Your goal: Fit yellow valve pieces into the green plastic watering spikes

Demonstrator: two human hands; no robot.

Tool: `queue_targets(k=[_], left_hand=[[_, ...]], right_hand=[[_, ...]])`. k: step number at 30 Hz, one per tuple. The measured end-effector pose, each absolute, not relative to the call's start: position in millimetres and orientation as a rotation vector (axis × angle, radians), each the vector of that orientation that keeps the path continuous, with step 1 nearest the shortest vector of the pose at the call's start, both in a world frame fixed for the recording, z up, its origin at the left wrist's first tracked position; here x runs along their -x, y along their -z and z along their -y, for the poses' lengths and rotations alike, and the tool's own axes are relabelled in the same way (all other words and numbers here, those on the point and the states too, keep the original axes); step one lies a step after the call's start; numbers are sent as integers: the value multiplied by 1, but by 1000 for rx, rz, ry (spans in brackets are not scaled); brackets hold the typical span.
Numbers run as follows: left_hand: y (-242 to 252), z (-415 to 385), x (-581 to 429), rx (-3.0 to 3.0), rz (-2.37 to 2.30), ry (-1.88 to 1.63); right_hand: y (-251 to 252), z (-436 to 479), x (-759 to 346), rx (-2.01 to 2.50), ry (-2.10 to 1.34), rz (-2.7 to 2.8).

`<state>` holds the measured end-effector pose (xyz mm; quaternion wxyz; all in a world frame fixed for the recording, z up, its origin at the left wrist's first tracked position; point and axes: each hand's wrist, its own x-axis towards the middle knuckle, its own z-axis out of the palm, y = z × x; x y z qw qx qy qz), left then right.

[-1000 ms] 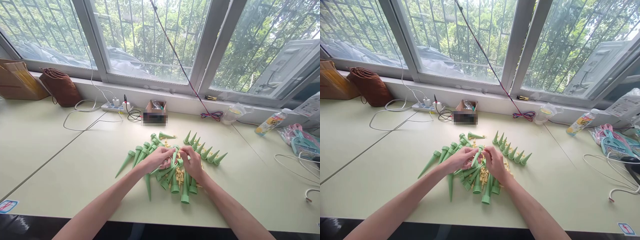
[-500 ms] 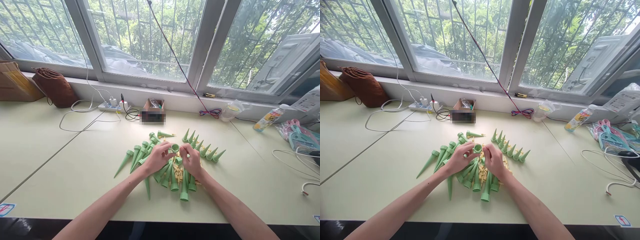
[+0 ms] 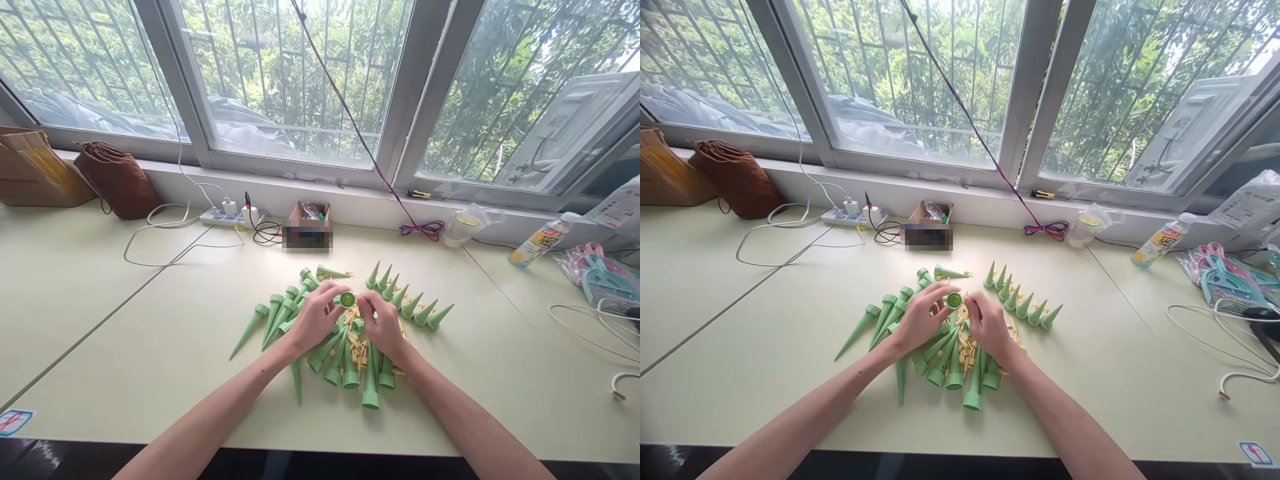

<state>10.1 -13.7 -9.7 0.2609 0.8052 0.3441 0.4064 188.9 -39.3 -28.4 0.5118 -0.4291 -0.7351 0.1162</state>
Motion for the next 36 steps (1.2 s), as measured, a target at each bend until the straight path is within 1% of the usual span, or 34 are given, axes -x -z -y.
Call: queue_targets(k=[5, 9, 13, 15, 17, 19, 22, 25, 33, 36], left_hand=[[9, 13, -10, -2106, -1020, -1127], [4, 11, -9, -1908, -1046, -1089], [-1, 5, -5, -1530, -920, -825], [-3, 3, -2, -1344, -781, -690], [-4, 1, 2, -1232, -630, -643], [-6, 0, 6, -1171, -529, -669], [-10, -2, 13, -1124, -480, -755], [-14, -4, 19, -1131, -445, -784], [-18, -4, 26, -1173, -477, -888], [-18, -5, 26, -1162, -455, -865]], right_hand=[[30, 38, -188, 1013, -239, 1774], [31, 34, -190, 993, -182, 1785], [22, 27, -190, 919, -131, 1872], [8, 24, -188, 857, -96, 1995], [-11, 21, -185, 824, -53, 2117], [-33, 20, -179, 822, -26, 2172], [-63, 18, -171, 826, -86, 2280], [-78, 18, -164, 853, -104, 2321], [-62, 7, -170, 818, -89, 2288], [-57, 1, -175, 839, -64, 2292]])
